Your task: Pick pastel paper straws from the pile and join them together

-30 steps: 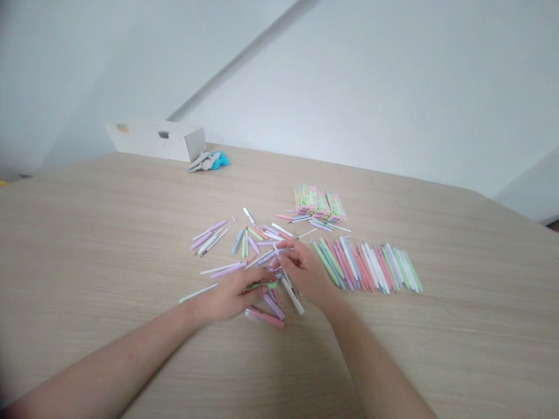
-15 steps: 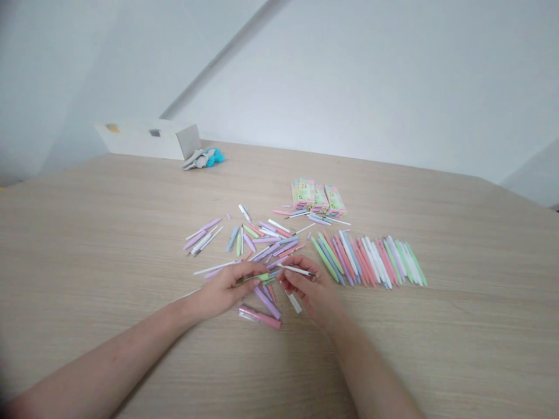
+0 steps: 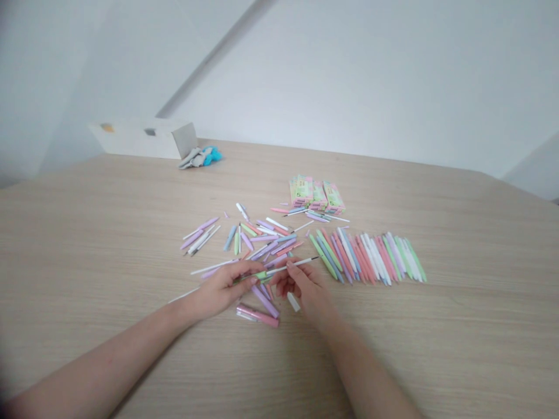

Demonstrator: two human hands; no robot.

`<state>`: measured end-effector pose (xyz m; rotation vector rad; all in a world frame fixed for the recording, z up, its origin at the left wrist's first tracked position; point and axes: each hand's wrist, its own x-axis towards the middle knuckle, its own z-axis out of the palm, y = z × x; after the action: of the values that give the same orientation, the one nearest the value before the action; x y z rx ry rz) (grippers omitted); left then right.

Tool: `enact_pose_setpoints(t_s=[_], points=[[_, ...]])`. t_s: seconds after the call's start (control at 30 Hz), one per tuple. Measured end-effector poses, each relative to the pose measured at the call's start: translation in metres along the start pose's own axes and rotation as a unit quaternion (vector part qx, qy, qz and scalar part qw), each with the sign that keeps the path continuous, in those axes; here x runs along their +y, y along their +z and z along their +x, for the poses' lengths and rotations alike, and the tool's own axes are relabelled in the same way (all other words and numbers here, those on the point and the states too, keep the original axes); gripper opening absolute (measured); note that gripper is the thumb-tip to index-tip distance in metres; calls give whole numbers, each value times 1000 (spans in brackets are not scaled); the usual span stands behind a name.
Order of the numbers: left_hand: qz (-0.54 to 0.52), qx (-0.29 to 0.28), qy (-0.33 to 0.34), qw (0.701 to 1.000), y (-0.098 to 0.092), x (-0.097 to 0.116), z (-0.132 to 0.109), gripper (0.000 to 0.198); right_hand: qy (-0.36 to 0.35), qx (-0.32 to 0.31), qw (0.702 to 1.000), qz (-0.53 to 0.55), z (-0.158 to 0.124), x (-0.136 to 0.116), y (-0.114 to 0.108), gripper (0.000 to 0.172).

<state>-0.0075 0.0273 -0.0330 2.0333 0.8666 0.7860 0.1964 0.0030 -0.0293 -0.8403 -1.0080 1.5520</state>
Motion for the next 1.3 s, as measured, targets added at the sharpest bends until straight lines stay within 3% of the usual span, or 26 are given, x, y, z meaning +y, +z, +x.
enact_pose_setpoints(t_s=[0.4,0.83,1.03,1.3], points=[[-12,0,16,1000,2,5,-1,27,32,-58,998,-24,1,13,1,20],[-36,-11,-8,999,3,8,-1,23,25,0,999,21,-1,8,7,14],[-36,-11,-17,999,3,7,-1,23,-9,62,998,-22,-1,2,6,16],[-14,-28,4,1000,1,8,-2,24,-19,58,994,-88,1,4,3,15]])
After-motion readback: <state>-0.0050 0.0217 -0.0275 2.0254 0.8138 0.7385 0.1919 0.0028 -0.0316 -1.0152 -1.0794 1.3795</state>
